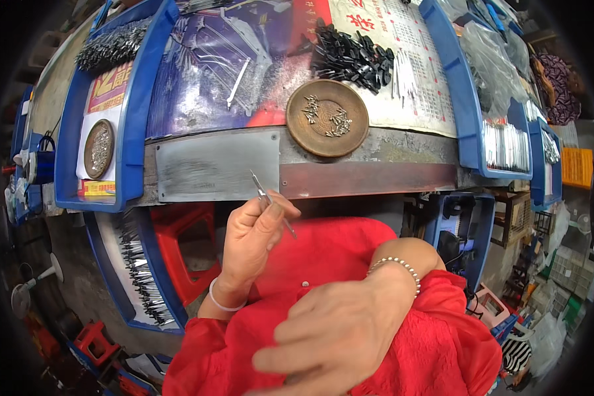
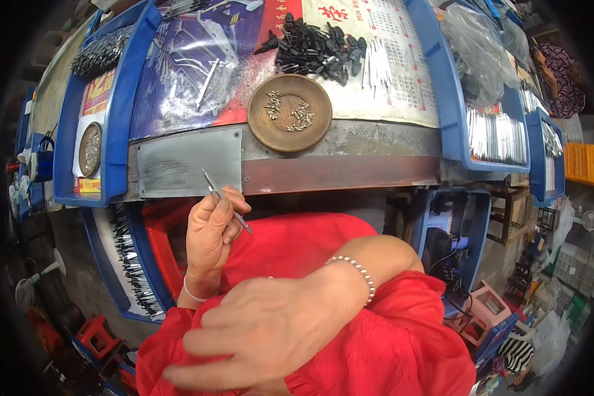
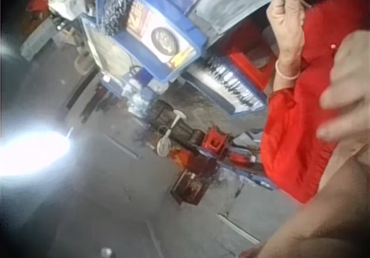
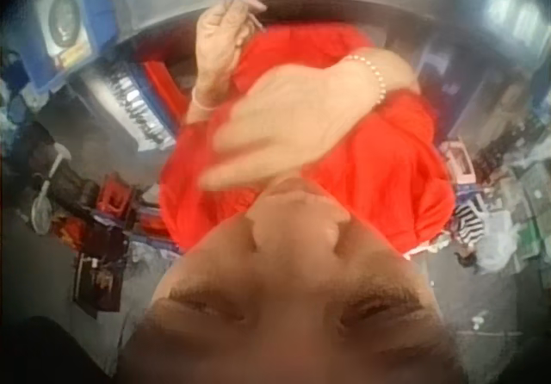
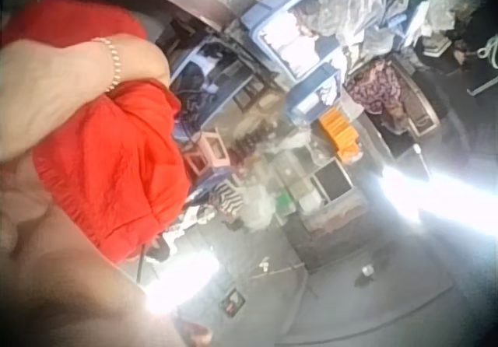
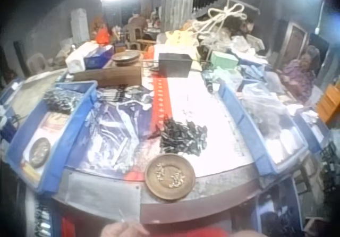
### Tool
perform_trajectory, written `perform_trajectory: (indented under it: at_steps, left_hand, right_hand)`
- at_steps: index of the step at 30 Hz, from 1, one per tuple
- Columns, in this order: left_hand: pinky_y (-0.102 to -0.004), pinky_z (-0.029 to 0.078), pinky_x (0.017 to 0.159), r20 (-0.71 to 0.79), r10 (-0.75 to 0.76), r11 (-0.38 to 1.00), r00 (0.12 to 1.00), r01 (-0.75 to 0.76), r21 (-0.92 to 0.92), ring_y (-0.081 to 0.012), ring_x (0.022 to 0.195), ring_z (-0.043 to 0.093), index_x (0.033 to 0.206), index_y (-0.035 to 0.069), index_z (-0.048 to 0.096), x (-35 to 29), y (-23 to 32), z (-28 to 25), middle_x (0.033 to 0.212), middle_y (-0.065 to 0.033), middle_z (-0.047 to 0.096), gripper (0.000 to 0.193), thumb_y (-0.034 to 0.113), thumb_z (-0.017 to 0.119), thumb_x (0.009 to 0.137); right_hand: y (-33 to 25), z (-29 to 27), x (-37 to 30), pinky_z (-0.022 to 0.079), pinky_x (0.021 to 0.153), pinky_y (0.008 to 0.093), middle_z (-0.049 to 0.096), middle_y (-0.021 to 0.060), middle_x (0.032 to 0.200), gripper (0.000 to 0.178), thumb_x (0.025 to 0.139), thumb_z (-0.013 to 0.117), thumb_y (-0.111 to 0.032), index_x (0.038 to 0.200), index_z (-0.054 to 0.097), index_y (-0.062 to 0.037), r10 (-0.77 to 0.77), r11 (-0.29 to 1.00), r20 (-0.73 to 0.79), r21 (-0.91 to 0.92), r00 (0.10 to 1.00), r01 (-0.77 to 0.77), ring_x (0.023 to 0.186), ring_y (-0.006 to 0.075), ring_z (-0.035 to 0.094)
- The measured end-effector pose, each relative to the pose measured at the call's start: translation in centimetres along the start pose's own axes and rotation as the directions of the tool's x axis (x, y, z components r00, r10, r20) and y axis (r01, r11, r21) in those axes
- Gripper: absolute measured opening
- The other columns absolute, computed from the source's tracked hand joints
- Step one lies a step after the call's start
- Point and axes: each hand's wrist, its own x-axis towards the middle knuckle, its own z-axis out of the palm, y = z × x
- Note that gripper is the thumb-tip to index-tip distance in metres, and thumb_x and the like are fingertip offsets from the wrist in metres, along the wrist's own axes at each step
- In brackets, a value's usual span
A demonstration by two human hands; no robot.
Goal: Manually assembling small metal and plastic parts at a workstation.
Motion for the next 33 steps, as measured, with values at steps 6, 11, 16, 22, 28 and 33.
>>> perform_trajectory:
  at_steps: [6,11,16,22,28,33]
  left_hand:
    - [-0.0156,0.026,0.043,0.038,-0.076,0.993,0.996,0.071,0.098,0.0001,0.048,0.035,0.087,-0.005,0.062,-0.8,0.3,0.8,0.082,-0.0053,0.059,0.023,0.017,0.056,0.091]
    - [-0.0156,0.033,0.047,-0.023,-0.119,0.980,0.993,0.121,0.156,-0.0004,0.054,0.042,0.091,-0.004,0.062,-1.9,0.3,-0.3,0.084,-0.0053,0.061,0.021,0.016,0.058,0.090]
    - [-0.0212,0.045,0.063,0.106,-0.092,0.983,0.990,0.074,0.166,-0.0059,0.071,0.053,0.100,-0.004,0.062,-1.7,0.5,0.5,0.080,-0.0024,0.061,0.020,0.013,0.060,0.089]
    - [-0.0213,0.044,0.060,0.142,-0.100,0.990,0.985,0.084,0.115,-0.0060,0.068,0.052,0.092,-0.003,0.060,-2.3,-0.1,0.9,0.077,-0.0021,0.059,0.014,0.011,0.060,0.089]
    - [-0.0223,0.045,0.062,0.132,-0.162,0.986,0.978,0.155,0.062,-0.0077,0.069,0.053,0.091,-0.003,0.060,-2.2,-0.3,1.0,0.076,-0.0030,0.059,0.016,0.012,0.060,0.089]
    - [-0.0226,0.045,0.062,0.133,-0.178,0.983,0.975,0.169,0.079,-0.0085,0.070,0.054,0.091,-0.004,0.060,-2.1,-0.6,0.9,0.077,-0.0037,0.059,0.017,0.013,0.059,0.089]
  right_hand:
    - [-1.2,0.8,0.2,0.041,0.047,0.0224,0.059,0.0083,0.086,0.038,0.082,0.054,-0.010,0.117,0.057,0.0033,-0.107,0.990,-0.053,0.084,0.993,0.112,0.059,0.0112,0.052]
    - [0.7,-1.8,-1.0,0.039,0.043,0.0245,0.057,0.0074,0.075,0.027,0.076,0.058,-0.016,0.098,0.062,-0.0035,-0.099,0.994,0.093,-0.042,0.991,0.103,0.056,0.0130,0.054]
    - [4.5,-1.3,-4.8,0.040,0.054,0.0187,0.053,0.0006,0.074,0.019,0.080,0.064,-0.007,0.098,0.060,-0.0006,0.746,0.603,-0.419,0.093,0.518,-0.793,0.060,0.0059,0.048]
    - [6.6,0.7,-6.5,0.045,0.065,0.0196,0.058,0.0016,0.084,0.013,0.087,0.061,-0.008,0.095,0.056,0.0015,0.869,0.422,-0.118,0.684,0.481,-0.595,0.075,0.0044,0.053]
    - [7.1,0.9,-7.1,0.048,0.064,0.0211,0.060,0.0043,0.085,0.009,0.088,0.058,-0.007,0.090,0.054,0.0006,0.904,0.260,-0.013,0.810,0.426,-0.526,0.077,0.0072,0.057]
    - [7.2,1.2,-7.6,0.047,0.060,0.0208,0.061,0.0052,0.082,0.010,0.089,0.058,-0.008,0.090,0.054,0.0006,0.916,0.229,-0.020,0.847,0.401,-0.480,0.073,0.0073,0.057]
